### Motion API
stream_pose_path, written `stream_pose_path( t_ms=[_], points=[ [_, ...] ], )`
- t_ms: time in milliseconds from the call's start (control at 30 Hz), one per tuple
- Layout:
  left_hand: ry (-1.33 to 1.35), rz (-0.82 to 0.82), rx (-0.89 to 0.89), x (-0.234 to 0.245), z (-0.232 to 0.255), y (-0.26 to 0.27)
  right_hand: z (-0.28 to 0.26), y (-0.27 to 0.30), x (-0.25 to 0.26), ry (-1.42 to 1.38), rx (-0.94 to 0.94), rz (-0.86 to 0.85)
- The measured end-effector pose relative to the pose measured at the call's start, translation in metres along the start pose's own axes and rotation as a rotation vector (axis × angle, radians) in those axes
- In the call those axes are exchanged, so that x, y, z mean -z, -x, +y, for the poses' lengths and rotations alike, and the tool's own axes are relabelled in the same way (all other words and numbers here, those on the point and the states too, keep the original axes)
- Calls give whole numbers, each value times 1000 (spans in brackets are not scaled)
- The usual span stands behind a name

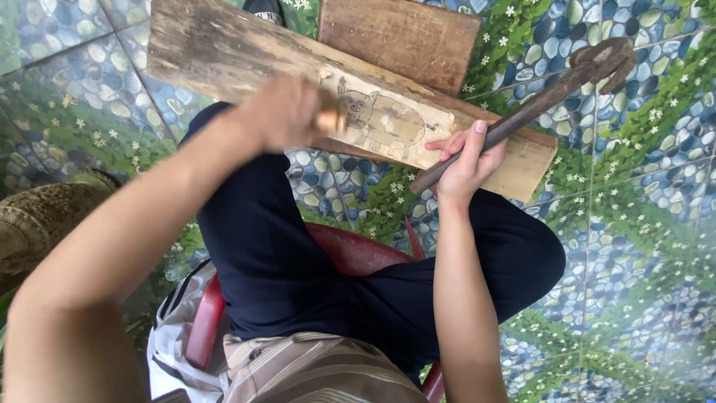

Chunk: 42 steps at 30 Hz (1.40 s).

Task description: Carving a decorative design into a wooden board using a hammer and a chisel.

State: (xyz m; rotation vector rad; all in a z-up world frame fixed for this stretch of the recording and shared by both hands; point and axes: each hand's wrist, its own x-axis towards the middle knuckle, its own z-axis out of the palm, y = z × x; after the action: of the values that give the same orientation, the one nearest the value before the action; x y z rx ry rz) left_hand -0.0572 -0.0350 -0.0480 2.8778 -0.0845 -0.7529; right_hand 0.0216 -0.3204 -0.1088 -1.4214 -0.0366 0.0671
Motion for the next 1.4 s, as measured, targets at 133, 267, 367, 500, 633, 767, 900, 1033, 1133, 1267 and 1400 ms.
stream_pose_path(
  t_ms=[133,267,367,500,633,767,900,1033,1133,1267,1400],
  points=[
    [31,139,43,33,-12,14,16,-1,9,-18,23,-2],
    [582,694,4,27,-77,-9,5,1,4,-19,12,8],
    [710,777,-76,28,-65,-16,7,2,4,-30,-6,18],
    [1008,947,-301,40,-4,-40,5,0,1,-18,-27,43],
    [1323,1105,-524,47,55,-54,-6,1,-2,-20,-62,34],
    [1023,793,-415,6,103,-69,9,-1,12,60,20,51],
    [667,566,-318,5,108,-82,12,-2,15,139,41,53],
    [633,539,-260,7,104,-90,-19,4,-14,105,1,30],
    [640,525,-150,-1,104,-93,-16,2,-5,91,-43,20],
    [654,526,-97,6,103,-93,-16,2,-5,66,-48,26],
    [657,478,-58,-3,103,-100,-8,7,8,10,-54,-2]
  ],
)
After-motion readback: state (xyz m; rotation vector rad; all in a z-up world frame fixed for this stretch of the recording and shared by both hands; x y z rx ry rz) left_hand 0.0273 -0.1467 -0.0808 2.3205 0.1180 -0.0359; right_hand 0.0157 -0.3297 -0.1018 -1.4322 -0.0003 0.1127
